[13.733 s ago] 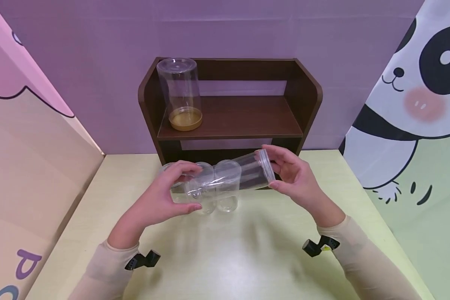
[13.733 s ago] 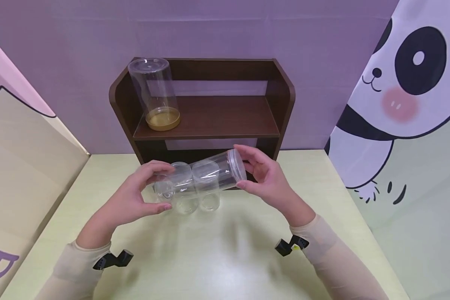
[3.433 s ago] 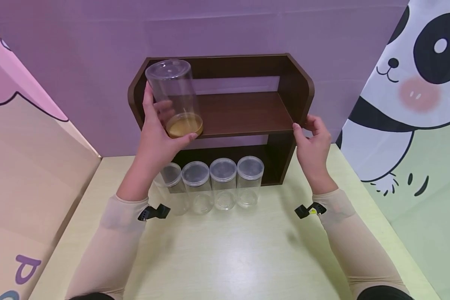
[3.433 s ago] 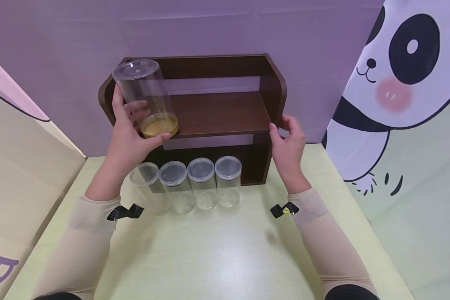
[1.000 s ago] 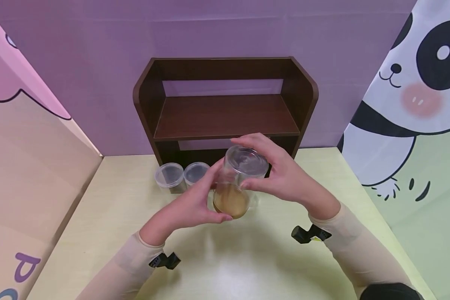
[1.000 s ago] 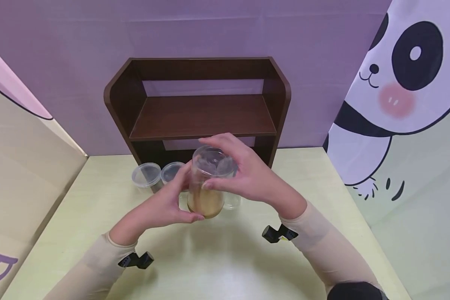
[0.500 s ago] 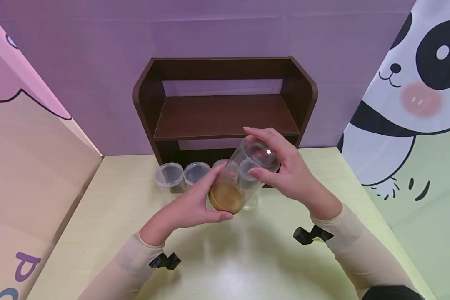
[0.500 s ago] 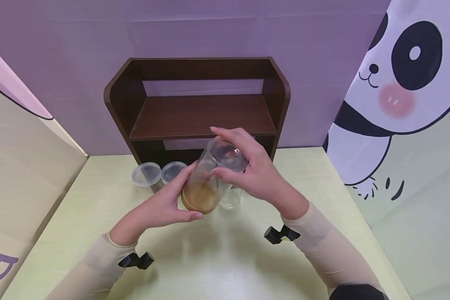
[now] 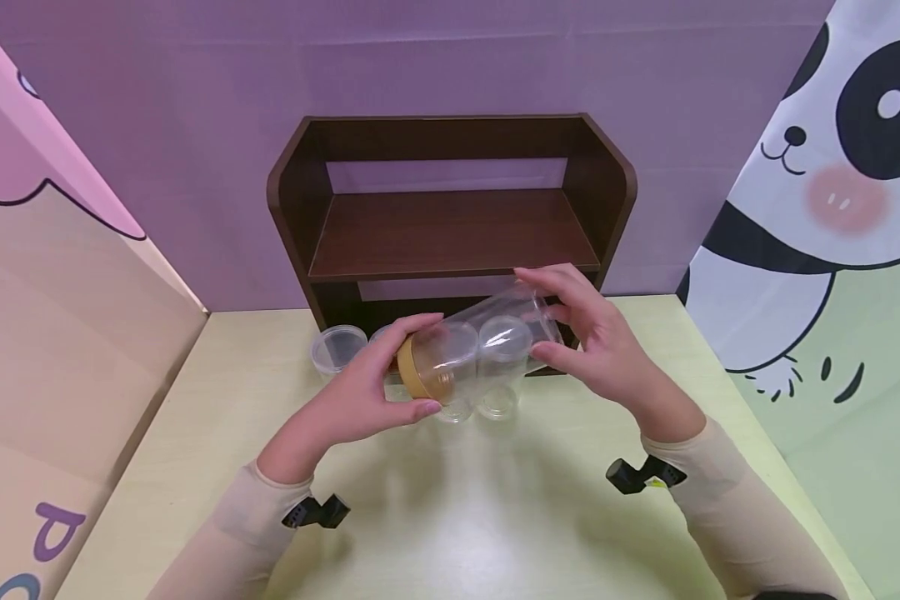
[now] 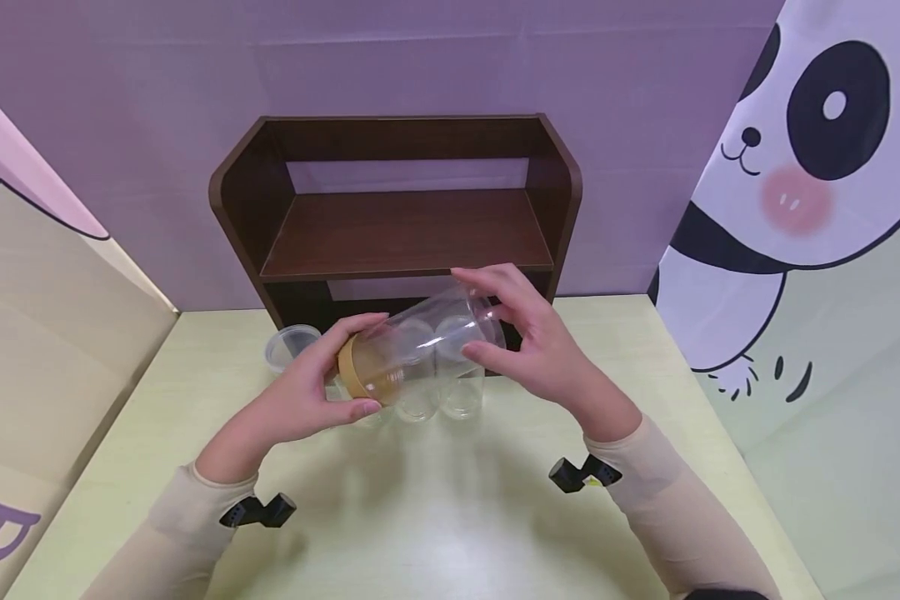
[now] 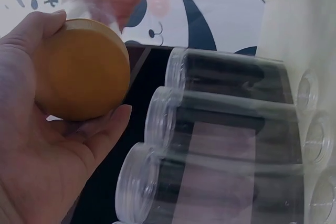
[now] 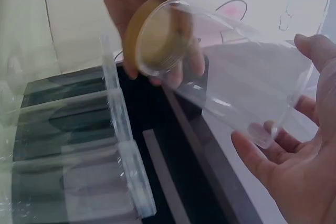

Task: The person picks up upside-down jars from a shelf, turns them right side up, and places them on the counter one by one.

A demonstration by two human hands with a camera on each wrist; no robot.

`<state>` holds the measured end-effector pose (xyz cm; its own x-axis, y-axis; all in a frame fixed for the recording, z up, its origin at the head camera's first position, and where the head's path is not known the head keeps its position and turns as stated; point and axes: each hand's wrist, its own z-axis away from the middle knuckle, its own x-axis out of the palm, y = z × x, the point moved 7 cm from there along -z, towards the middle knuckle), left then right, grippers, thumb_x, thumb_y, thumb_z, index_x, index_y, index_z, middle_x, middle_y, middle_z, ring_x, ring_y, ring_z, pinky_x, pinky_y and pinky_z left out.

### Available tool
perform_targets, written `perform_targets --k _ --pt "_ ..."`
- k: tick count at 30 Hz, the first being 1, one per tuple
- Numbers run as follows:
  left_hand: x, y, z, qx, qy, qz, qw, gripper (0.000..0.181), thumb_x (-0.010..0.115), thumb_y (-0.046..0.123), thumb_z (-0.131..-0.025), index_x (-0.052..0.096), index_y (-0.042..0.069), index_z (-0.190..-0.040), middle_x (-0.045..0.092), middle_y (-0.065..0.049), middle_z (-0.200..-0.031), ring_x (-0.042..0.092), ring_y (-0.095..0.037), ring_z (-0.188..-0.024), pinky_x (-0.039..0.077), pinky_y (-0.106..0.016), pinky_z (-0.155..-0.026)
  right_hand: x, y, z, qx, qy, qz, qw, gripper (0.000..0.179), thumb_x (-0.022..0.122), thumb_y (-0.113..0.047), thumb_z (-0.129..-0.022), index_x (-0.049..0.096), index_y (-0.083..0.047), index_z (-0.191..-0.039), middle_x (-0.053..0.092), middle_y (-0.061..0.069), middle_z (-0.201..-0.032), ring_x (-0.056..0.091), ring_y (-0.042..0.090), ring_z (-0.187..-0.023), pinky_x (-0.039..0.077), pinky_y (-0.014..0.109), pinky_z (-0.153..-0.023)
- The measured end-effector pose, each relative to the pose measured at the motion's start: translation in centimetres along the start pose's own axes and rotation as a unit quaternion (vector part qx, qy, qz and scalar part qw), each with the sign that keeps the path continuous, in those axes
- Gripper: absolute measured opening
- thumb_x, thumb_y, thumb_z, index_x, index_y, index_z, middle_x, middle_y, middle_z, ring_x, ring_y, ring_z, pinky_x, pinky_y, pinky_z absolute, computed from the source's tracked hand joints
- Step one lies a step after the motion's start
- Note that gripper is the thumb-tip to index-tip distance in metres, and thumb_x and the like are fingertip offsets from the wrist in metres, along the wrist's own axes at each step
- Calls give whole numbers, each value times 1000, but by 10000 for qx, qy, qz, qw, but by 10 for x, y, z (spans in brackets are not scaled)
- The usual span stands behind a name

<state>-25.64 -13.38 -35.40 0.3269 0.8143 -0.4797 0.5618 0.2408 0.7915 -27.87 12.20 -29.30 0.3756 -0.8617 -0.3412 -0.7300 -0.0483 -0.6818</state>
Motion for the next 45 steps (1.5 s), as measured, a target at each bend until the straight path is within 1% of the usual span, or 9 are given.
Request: perform_targets --k 3,5,10,17,22,28,32,36,45 --pt "-8 3 0 131 169 55 9998 90 92 7 -90 45 20 -165 56 -1 -158 60 -22 -135 58 -38 -109 0 3 5 -123 -163 -280 9994 70 82 2 -95 50 13 -155 53 23 -149 56 33 -140 58 38 -110" --pt "-12 4 0 196 262 117 9994 89 92 4 -88 47 19 -163 56 0 -157 60 -23 -132 59 -38 -107 0 6 9 -125 -240 -373 9989 70 82 8 -91 49 15 -153 52 23 -151 56 33 -142 58 39 -111" --pt "-22 8 0 474 490 242 9974 87 92 -3 -84 51 14 -160 56 -2 -155 56 -27 -135 58 -37 -108 1 12 17 -35 -319 -252 9992 72 85 12 -85 51 12 -149 53 18 -149 55 30 -140 56 37 -113" --pt "-28 9 0 683 636 391 9949 88 91 -6 -81 52 9 -159 54 -8 -155 54 -28 -139 55 -35 -113 4 17 20 -16 -376 -155 9992 77 83 23 -78 51 11 -147 52 21 -146 56 29 -136 56 35 -113" --pt "-32 10 0 813 776 530 9923 88 93 0 -84 50 5 -160 54 -13 -154 55 -31 -139 55 -36 -114 6 20 21 91 -476 -193 9986 79 84 25 -77 51 10 -148 50 22 -148 55 28 -137 54 34 -115" --pt "-39 13 -1 938 1013 676 9881 85 93 5 -88 51 4 -162 55 -12 -151 57 -31 -140 54 -36 -116 14 23 28 464 -621 -188 9968 83 87 19 -80 48 5 -152 48 17 -151 53 26 -140 53 34 -116" --pt "-41 18 -3 1030 1075 939 9844 81 93 21 -93 53 2 -161 55 -14 -153 56 -33 -140 52 -36 -118 22 27 35 582 -654 -271 9958 87 89 16 -81 44 4 -154 47 20 -153 55 27 -139 51 32 -117" --pt "-40 22 -6 1089 1086 1056 9824 81 92 36 -94 56 0 -158 56 -15 -154 55 -35 -141 50 -36 -120 33 32 43 667 -673 -389 9947 89 89 14 -82 40 3 -156 46 26 -153 52 34 -143 45 33 -123" --pt "-35 36 -14 1047 929 993 9852 81 92 44 -93 60 3 -156 58 -13 -154 54 -34 -138 52 -31 -111 53 39 55 650 -406 -694 9946 93 86 19 -79 35 7 -156 45 27 -154 49 28 -148 48 37 -122"
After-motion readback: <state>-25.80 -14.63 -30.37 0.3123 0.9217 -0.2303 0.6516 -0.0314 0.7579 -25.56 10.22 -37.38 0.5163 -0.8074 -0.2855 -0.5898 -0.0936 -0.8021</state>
